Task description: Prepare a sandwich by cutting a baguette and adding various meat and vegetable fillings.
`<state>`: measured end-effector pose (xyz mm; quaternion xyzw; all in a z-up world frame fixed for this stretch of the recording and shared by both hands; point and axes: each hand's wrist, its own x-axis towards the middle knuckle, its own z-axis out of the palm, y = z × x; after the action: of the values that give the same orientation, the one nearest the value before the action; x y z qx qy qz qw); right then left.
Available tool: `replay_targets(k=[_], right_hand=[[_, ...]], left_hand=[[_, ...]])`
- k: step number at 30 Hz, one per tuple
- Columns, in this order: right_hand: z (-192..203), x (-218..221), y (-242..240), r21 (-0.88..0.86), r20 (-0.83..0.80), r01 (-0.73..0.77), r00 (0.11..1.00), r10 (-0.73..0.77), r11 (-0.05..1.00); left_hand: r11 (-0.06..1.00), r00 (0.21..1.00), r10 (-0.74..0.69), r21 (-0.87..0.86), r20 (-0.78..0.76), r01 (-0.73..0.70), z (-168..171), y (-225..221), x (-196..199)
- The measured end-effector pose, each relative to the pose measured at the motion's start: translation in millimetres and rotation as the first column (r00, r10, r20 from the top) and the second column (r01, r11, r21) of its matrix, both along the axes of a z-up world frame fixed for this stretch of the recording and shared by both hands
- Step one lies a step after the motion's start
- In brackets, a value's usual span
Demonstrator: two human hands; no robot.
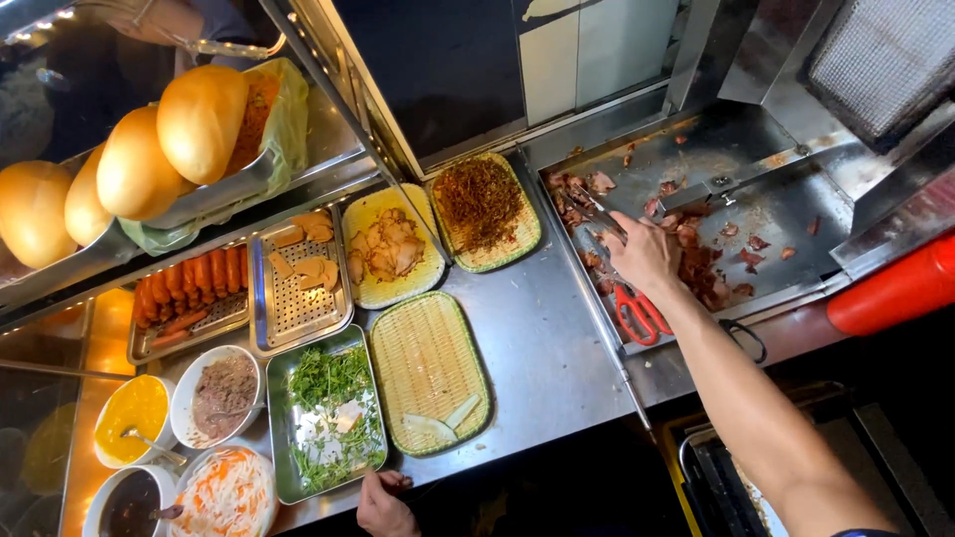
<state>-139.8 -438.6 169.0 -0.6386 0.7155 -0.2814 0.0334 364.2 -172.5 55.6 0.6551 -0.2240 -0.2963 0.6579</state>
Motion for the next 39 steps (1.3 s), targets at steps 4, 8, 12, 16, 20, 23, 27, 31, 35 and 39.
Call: replay_targets(k=[4,8,12,16,20,23,27,31,35,39], right_hand=[[57,-38,8,0.268,0.235,0.106,0.957,-0.172,0.958],[48,-83,-30,0.272,0.023,0.227,0.970,-0.242,0.935],[17,-79,-61,0.360,0.103,0.165,0.971,-0.215,0.918],[38,-30,-27,0.335,0.128,0.062,0.986,-0.111,0.940],[7,-11,-22,0.267,0.022,0.016,1.000,-0.022,0.963],[6,-13,-26,0.179,-0.013,0.013,1.000,-0.011,0.984],[4,-5,-26,0.059,0.037,-0.004,0.999,0.001,0.998],[2,-5,-11,0.199,0.075,-0.045,0.997,0.031,0.979],[32,-19,33,0.094,0.132,-0.041,0.991,0.028,0.995],[53,-46,92,0.086,0.236,-0.072,0.971,0.050,0.994]], left_hand=[[0.999,0.992,-0.014,-0.036,0.129,0.019,-5,2,-14],[0.979,0.822,-0.007,0.172,0.570,-0.110,22,1,-34],[0.988,0.682,-0.028,0.124,0.731,-0.093,28,3,-39],[0.991,0.605,-0.093,0.131,0.791,-0.018,34,6,-41],[0.989,0.585,-0.129,0.149,0.800,0.013,37,3,-46],[0.986,0.575,-0.122,0.163,0.809,-0.020,39,4,-49],[0.986,0.560,-0.136,0.169,0.817,-0.007,33,5,-48],[0.986,0.540,-0.142,0.167,0.829,0.004,33,4,-46],[0.982,0.458,-0.186,0.171,0.869,0.075,35,7,-41],[0.974,0.408,-0.206,0.148,0.889,0.171,29,14,-35]])
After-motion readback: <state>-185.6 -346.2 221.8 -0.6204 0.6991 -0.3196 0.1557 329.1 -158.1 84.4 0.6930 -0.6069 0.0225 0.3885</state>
